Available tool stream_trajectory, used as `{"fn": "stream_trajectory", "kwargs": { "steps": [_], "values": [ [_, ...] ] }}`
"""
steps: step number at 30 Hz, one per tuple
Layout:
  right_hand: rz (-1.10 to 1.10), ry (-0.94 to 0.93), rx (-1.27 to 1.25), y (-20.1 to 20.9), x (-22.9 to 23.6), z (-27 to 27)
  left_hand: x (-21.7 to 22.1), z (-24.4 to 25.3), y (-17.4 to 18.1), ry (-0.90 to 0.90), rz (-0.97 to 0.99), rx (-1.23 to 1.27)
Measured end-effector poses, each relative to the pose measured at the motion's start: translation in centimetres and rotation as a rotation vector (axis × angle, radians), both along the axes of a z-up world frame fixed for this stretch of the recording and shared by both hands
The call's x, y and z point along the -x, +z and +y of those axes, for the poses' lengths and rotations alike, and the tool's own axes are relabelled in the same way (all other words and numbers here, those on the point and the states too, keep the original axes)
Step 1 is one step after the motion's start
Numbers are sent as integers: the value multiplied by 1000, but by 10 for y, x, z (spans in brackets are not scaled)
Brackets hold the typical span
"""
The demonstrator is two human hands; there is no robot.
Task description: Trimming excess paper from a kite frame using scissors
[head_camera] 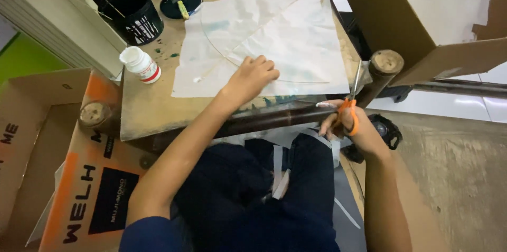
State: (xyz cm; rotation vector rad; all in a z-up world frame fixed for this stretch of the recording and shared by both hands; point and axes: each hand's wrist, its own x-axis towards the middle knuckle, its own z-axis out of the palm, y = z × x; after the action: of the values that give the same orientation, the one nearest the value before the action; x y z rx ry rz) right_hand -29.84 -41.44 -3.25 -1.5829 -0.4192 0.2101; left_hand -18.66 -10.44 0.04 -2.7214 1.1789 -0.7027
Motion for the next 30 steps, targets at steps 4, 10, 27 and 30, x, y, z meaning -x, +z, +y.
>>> {"fn": "stream_trajectory", "kwargs": {
  "steps": [4,10,27,30],
  "values": [
    [23,47,13,-11,10,5,17,-1,14,82,137,40],
    [88,116,-33,-51,18,0,28,-52,4,-34,229,289],
    [160,172,-26,-69,17,-12,24,-92,-16,-48,490,445],
    [152,165,-42,-66,15,-8,28,-93,-19,-51,427,430]
  ]
}}
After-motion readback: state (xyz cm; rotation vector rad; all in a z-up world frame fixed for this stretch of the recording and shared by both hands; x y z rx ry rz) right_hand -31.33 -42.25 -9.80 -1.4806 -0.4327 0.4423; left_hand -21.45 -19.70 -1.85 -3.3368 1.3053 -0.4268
